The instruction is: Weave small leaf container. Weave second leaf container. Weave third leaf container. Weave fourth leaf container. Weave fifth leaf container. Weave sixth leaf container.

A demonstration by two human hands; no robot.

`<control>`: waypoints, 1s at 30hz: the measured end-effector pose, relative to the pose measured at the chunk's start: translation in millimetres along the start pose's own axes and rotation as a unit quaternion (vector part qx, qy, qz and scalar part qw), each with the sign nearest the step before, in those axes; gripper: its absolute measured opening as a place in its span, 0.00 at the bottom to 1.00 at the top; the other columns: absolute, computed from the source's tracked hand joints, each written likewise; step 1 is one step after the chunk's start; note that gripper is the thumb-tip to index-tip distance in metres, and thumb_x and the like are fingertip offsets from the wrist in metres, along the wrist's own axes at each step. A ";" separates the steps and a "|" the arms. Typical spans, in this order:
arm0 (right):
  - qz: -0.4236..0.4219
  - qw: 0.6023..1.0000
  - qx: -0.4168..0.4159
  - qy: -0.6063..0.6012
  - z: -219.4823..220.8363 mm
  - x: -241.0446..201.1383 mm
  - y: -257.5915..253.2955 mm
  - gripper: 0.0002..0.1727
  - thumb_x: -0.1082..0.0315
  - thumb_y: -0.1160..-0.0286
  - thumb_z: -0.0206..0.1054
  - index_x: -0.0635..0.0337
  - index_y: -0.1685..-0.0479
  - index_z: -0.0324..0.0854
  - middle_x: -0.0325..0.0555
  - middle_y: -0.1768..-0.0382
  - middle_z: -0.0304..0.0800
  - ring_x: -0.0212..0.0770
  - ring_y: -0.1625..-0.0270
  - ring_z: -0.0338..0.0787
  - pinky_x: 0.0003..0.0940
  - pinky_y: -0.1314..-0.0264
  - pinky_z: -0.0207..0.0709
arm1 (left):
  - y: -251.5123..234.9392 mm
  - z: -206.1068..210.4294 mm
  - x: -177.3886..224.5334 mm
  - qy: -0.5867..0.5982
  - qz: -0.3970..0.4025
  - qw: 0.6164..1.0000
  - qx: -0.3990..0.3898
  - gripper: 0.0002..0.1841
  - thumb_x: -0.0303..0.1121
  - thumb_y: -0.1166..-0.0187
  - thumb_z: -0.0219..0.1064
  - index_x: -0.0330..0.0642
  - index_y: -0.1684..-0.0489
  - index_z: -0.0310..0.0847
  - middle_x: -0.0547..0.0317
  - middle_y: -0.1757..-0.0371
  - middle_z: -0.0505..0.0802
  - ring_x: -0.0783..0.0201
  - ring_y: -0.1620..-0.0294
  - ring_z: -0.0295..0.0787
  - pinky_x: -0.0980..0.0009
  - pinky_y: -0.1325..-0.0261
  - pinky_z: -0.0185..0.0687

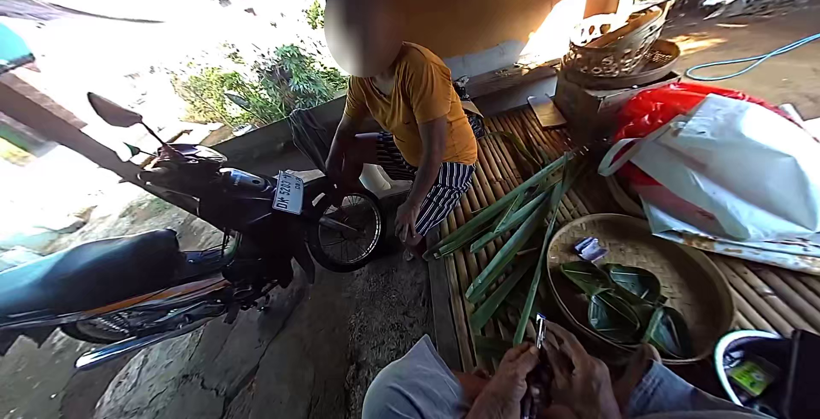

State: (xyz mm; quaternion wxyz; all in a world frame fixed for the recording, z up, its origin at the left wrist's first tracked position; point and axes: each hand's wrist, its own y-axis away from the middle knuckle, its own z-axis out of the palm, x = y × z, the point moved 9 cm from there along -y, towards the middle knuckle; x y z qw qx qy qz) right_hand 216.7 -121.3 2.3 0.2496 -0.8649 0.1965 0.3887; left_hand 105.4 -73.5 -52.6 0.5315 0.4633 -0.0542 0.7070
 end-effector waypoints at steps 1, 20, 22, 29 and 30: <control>0.005 1.000 -0.009 -0.011 -0.5 0.5 -1.2 0.23 0.61 0.23 0.66 0.57 0.30 0.85 0.42 0.75 0.91 0.38 0.80 0.85 0.42 0.75 0.83 | -0.6 -0.4 -0.8 0.004 0.001 1.000 -0.008 0.13 0.42 0.06 0.47 0.49 0.49 0.76 0.65 0.74 0.80 0.74 0.81 0.72 0.79 0.78 0.70; 0.093 0.965 -0.134 -0.203 1.0 11.6 -8.3 0.09 0.63 0.19 0.68 0.57 0.50 0.87 0.39 0.64 0.91 0.32 0.64 0.89 0.33 0.59 0.86 | 5.5 0.7 4.8 -0.031 -0.017 0.999 0.028 0.19 0.42 0.05 0.42 0.42 0.51 0.77 0.64 0.73 0.82 0.74 0.81 0.73 0.79 0.77 0.73; 0.080 0.962 -0.130 -0.227 -1.8 5.2 -2.7 0.06 0.68 0.22 0.72 0.58 0.53 0.86 0.40 0.66 0.90 0.32 0.68 0.87 0.31 0.64 0.85 | 3.1 -4.6 0.6 -0.008 -0.006 0.999 0.038 0.20 0.43 0.05 0.41 0.44 0.54 0.78 0.65 0.75 0.80 0.74 0.82 0.71 0.79 0.77 0.71; 0.002 0.973 -0.135 -0.190 9.0 -6.3 8.2 0.07 0.65 0.24 0.74 0.57 0.54 0.87 0.37 0.69 0.91 0.28 0.71 0.87 0.29 0.64 0.86 | -0.7 -19.7 3.8 0.025 0.007 0.993 0.119 0.18 0.43 0.05 0.44 0.45 0.51 0.79 0.62 0.75 0.82 0.71 0.79 0.76 0.77 0.74 0.77; 0.002 0.973 -0.134 -0.187 10.3 -5.5 8.5 0.07 0.64 0.24 0.74 0.57 0.55 0.87 0.37 0.70 0.91 0.28 0.72 0.86 0.29 0.66 0.84 | -0.2 -20.4 3.7 0.032 0.005 0.992 0.120 0.18 0.43 0.05 0.44 0.45 0.49 0.79 0.60 0.72 0.84 0.70 0.76 0.80 0.75 0.71 0.80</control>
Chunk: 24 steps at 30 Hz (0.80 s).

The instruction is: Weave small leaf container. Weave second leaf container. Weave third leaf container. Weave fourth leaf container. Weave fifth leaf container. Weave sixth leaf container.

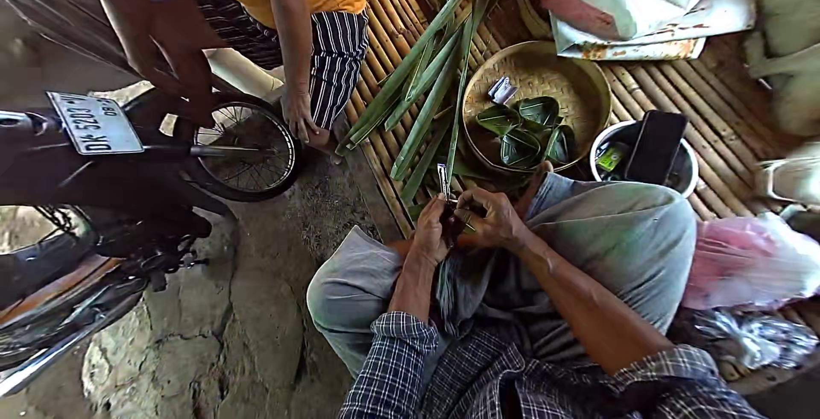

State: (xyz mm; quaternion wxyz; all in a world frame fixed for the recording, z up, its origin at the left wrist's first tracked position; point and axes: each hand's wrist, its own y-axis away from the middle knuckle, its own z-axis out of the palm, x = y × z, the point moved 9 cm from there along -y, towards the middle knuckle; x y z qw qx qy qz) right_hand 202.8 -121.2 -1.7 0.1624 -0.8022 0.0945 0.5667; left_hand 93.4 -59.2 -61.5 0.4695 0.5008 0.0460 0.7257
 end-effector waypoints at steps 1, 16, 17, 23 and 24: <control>0.000 1.000 0.001 -0.003 0.4 0.6 -0.2 0.07 0.65 0.24 0.74 0.57 0.55 0.87 0.37 0.71 0.90 0.28 0.73 0.86 0.28 0.67 0.84 | 0.2 -0.3 -0.3 0.007 -0.004 1.000 -0.001 0.18 0.43 0.05 0.45 0.45 0.46 0.79 0.59 0.69 0.86 0.68 0.73 0.83 0.73 0.68 0.83; 0.348 0.926 -0.040 0.143 -48.4 50.8 25.8 0.13 0.57 0.18 0.69 0.58 0.50 0.85 0.51 0.60 0.90 0.49 0.55 0.90 0.56 0.48 0.82 | -0.7 11.6 -1.8 0.149 -0.029 0.983 -0.102 0.15 0.37 0.06 0.39 0.42 0.44 0.72 0.61 0.71 0.79 0.71 0.82 0.72 0.78 0.75 0.75; 0.363 0.923 -0.048 0.116 -47.2 53.6 29.1 0.12 0.59 0.19 0.69 0.57 0.49 0.85 0.50 0.57 0.90 0.47 0.54 0.90 0.54 0.47 0.82 | -0.4 12.2 -2.7 0.151 -0.034 0.982 -0.104 0.16 0.37 0.06 0.39 0.42 0.43 0.72 0.61 0.71 0.79 0.71 0.82 0.72 0.78 0.76 0.74; 0.389 0.901 -0.006 -0.192 -29.2 52.5 35.3 0.10 0.79 0.21 0.59 0.64 0.47 0.80 0.49 0.55 0.87 0.39 0.63 0.87 0.33 0.58 0.84 | -1.2 7.6 4.9 0.034 0.060 0.995 -0.066 0.13 0.34 0.06 0.44 0.40 0.45 0.74 0.55 0.67 0.84 0.69 0.78 0.75 0.76 0.73 0.74; 0.394 0.895 0.002 -0.211 -29.2 53.6 36.9 0.10 0.80 0.21 0.59 0.65 0.46 0.80 0.51 0.53 0.88 0.41 0.59 0.89 0.35 0.53 0.86 | -1.2 8.0 6.1 0.019 0.080 0.995 -0.062 0.12 0.33 0.07 0.45 0.40 0.46 0.75 0.54 0.66 0.85 0.69 0.78 0.76 0.75 0.72 0.75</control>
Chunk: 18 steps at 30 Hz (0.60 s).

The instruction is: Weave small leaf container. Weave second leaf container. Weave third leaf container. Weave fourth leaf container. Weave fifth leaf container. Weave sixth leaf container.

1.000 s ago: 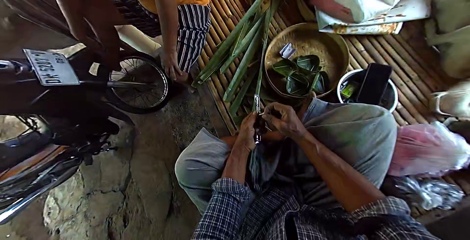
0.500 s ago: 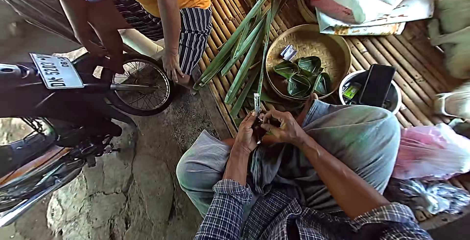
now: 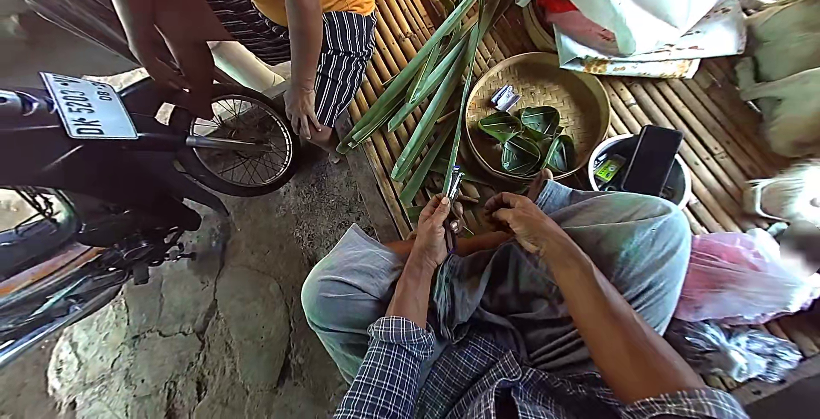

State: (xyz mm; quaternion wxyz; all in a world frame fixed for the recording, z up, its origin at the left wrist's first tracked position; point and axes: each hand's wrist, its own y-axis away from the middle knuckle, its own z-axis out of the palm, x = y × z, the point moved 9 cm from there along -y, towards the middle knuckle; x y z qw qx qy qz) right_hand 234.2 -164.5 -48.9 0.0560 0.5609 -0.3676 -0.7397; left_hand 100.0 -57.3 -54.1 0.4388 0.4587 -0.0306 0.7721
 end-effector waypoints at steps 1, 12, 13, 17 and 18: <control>-0.002 1.000 0.002 -0.013 -0.9 1.3 -0.1 0.11 0.82 0.22 0.58 0.66 0.46 0.79 0.53 0.51 0.88 0.42 0.55 0.91 0.38 0.48 0.87 | 0.1 0.4 0.5 -0.014 0.013 1.000 0.001 0.12 0.34 0.07 0.46 0.41 0.44 0.76 0.54 0.65 0.85 0.69 0.77 0.76 0.75 0.72 0.76; -0.071 0.997 0.000 -0.019 -2.9 -5.0 -0.9 0.11 0.73 0.15 0.57 0.64 0.43 0.81 0.48 0.53 0.91 0.37 0.59 0.89 0.35 0.56 0.84 | 4.5 12.2 10.8 -0.159 0.057 0.985 0.023 0.14 0.33 0.07 0.45 0.39 0.35 0.71 0.59 0.63 0.89 0.69 0.75 0.81 0.73 0.71 0.83; -0.084 0.996 -0.006 -0.003 -2.6 -6.8 2.5 0.12 0.70 0.14 0.56 0.62 0.42 0.82 0.48 0.52 0.91 0.37 0.60 0.88 0.35 0.57 0.84 | 8.9 16.3 17.6 -0.232 0.096 0.968 0.024 0.15 0.32 0.08 0.47 0.36 0.31 0.70 0.58 0.60 0.89 0.67 0.72 0.84 0.70 0.68 0.86; -0.065 0.997 0.023 0.015 -2.5 -4.4 5.7 0.13 0.68 0.13 0.57 0.57 0.40 0.83 0.45 0.54 0.91 0.36 0.62 0.86 0.35 0.59 0.82 | 22.9 26.2 31.1 -0.459 0.243 0.853 0.045 0.16 0.29 0.14 0.60 0.32 0.32 0.74 0.50 0.56 0.92 0.61 0.65 0.91 0.61 0.61 0.93; -0.053 0.998 0.038 0.005 -4.6 -1.5 1.5 0.12 0.69 0.14 0.57 0.58 0.41 0.83 0.45 0.54 0.91 0.37 0.62 0.86 0.35 0.59 0.81 | 23.2 26.6 29.4 -0.475 0.258 0.840 0.045 0.16 0.30 0.15 0.62 0.34 0.33 0.76 0.52 0.56 0.93 0.62 0.65 0.91 0.62 0.61 0.93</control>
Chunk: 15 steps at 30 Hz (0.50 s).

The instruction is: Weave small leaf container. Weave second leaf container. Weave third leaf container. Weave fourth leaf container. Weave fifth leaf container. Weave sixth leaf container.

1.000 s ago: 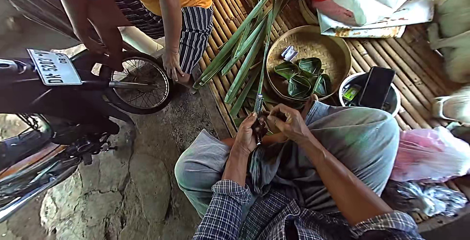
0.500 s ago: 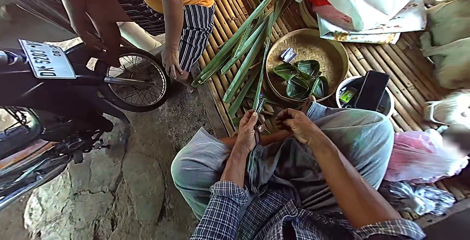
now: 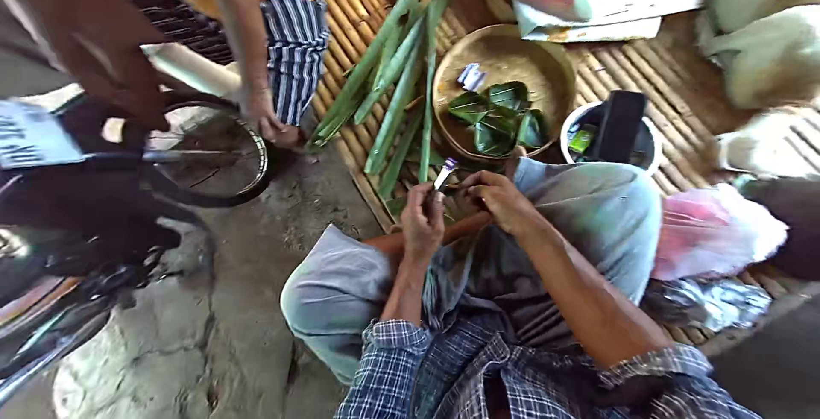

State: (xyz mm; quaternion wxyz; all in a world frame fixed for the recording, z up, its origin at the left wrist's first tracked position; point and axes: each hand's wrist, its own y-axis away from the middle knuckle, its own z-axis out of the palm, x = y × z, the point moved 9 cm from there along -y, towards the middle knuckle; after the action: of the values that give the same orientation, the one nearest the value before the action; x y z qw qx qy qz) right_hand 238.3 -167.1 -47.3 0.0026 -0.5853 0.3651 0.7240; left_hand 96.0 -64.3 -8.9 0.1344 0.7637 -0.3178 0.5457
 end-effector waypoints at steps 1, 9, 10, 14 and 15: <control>0.009 1.000 0.014 -0.009 -1.8 2.9 -4.1 0.12 0.72 0.15 0.57 0.59 0.42 0.82 0.45 0.54 0.90 0.37 0.62 0.86 0.35 0.59 0.81 | 0.7 1.4 -0.9 -0.011 0.009 1.000 0.001 0.15 0.30 0.15 0.63 0.36 0.33 0.77 0.54 0.57 0.93 0.63 0.65 0.91 0.63 0.60 0.92; 0.004 0.994 0.011 -0.106 1.2 0.8 -3.6 0.21 0.91 0.29 0.49 0.67 0.43 0.77 0.54 0.45 0.88 0.45 0.46 0.92 0.43 0.37 0.86 | 0.8 -2.7 -48.8 0.378 -0.273 0.885 0.017 0.12 0.35 0.09 0.53 0.40 0.39 0.77 0.48 0.52 0.92 0.59 0.61 0.91 0.63 0.54 0.89; 0.001 0.994 0.008 -0.110 2.0 -0.3 -3.3 0.21 0.91 0.30 0.49 0.67 0.43 0.76 0.55 0.43 0.88 0.46 0.45 0.92 0.44 0.35 0.86 | 1.7 -4.2 -53.0 0.414 -0.301 0.858 0.041 0.10 0.34 0.09 0.54 0.41 0.42 0.78 0.48 0.52 0.93 0.59 0.62 0.92 0.65 0.55 0.90; -0.009 0.992 -0.001 -0.128 4.6 -2.1 -4.6 0.20 0.92 0.28 0.51 0.67 0.43 0.75 0.56 0.43 0.88 0.48 0.43 0.92 0.45 0.34 0.86 | 2.0 -4.4 -54.2 0.460 -0.312 0.830 0.057 0.10 0.34 0.09 0.54 0.42 0.43 0.78 0.47 0.51 0.93 0.59 0.60 0.92 0.66 0.54 0.90; -0.010 0.991 -0.002 -0.130 4.9 -2.0 -4.6 0.19 0.92 0.27 0.51 0.67 0.42 0.75 0.57 0.42 0.88 0.49 0.43 0.93 0.46 0.34 0.87 | 2.2 -2.5 -54.1 0.464 -0.313 0.827 0.049 0.10 0.34 0.09 0.53 0.42 0.43 0.78 0.47 0.51 0.92 0.59 0.60 0.92 0.66 0.54 0.90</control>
State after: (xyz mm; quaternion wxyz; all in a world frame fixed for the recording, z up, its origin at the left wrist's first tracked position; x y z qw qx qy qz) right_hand 236.8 -160.2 -47.8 0.0563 -0.4896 0.3545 0.7947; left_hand 81.7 -46.3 -58.0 0.3921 0.4845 0.0648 0.7793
